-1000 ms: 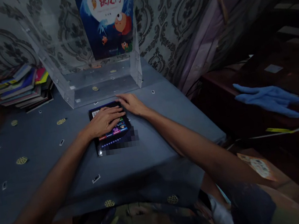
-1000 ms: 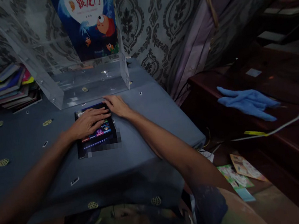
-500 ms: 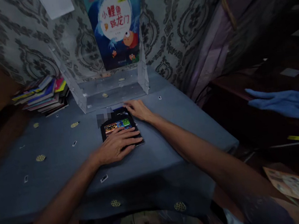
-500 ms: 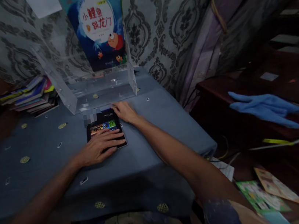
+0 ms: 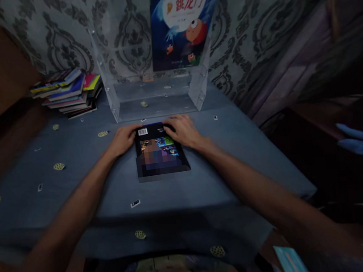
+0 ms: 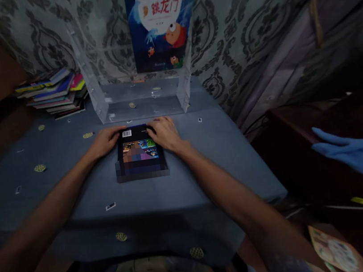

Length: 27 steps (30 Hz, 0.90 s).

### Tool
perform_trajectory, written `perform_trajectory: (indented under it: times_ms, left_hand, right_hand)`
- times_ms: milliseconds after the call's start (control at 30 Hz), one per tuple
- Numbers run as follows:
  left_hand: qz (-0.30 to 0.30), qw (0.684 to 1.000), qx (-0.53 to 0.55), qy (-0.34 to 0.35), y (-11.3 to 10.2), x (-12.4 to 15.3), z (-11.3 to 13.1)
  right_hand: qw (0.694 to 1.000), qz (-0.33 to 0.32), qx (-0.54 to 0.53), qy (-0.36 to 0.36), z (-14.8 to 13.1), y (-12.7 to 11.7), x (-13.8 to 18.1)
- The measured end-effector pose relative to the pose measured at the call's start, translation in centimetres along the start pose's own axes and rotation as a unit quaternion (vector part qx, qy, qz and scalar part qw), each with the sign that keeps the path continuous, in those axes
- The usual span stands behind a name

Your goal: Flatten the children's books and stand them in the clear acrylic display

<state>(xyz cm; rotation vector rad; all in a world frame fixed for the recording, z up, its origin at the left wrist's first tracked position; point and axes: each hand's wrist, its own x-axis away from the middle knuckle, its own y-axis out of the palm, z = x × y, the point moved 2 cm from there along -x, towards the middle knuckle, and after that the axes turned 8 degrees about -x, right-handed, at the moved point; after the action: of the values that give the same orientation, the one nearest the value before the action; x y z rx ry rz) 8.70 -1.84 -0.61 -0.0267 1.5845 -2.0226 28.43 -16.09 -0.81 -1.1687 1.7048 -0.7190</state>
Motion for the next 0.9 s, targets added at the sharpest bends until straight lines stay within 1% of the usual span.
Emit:
perform_trajectory:
  times_ms: [67, 167, 233, 333, 433, 533, 667, 733, 800, 900]
  left_hand:
    - [-0.001, 1.000, 0.030, 0.002, 0.1, -0.1, -0.6]
    - [-0.001, 0.998, 0.066, 0.009, 0.3, -0.2, -0.9]
    - [0.001, 0.997, 0.075, 0.014, 0.3, -0.2, -1.0]
    - [0.000, 0.997, 0.078, 0.019, 0.3, -0.2, -1.0]
    - [-0.008, 0.997, 0.075, 0.016, 0.2, -0.1, -0.9]
    - [-0.012, 0.997, 0.070, 0.011, 0.0, 0.0, -0.7]
    - [-0.011, 0.998, 0.067, 0.011, -0.1, 0.2, -0.5]
    - [-0.013, 0.998, 0.064, 0.012, -0.1, 0.3, -0.4]
    - [-0.016, 0.998, 0.061, 0.014, -0.2, 0.4, -0.2]
    - [-0.016, 0.998, 0.054, 0.013, -0.3, 0.5, 0.1]
  right_hand:
    - [0.998, -0.028, -0.012, -0.060, -1.7, 0.8, -0.4]
    - [0.982, -0.085, -0.054, -0.161, -4.2, 2.4, -1.3]
    - [0.973, -0.098, -0.062, -0.200, -5.3, 3.3, -2.0]
    - [0.971, -0.097, -0.057, -0.211, -6.0, 3.9, -2.3]
    - [0.968, -0.102, -0.062, -0.222, -6.6, 3.7, -1.2]
    - [0.959, -0.115, -0.076, -0.246, -7.8, 3.0, 1.2]
    - [0.947, -0.134, -0.095, -0.276, -9.7, 2.0, 5.5]
    - [0.944, -0.147, -0.101, -0.276, -10.4, 1.7, 7.4]
    - [0.946, -0.160, -0.101, -0.262, -10.8, 1.5, 8.6]
    - [0.947, -0.179, -0.090, -0.251, -10.8, 1.4, 9.0]
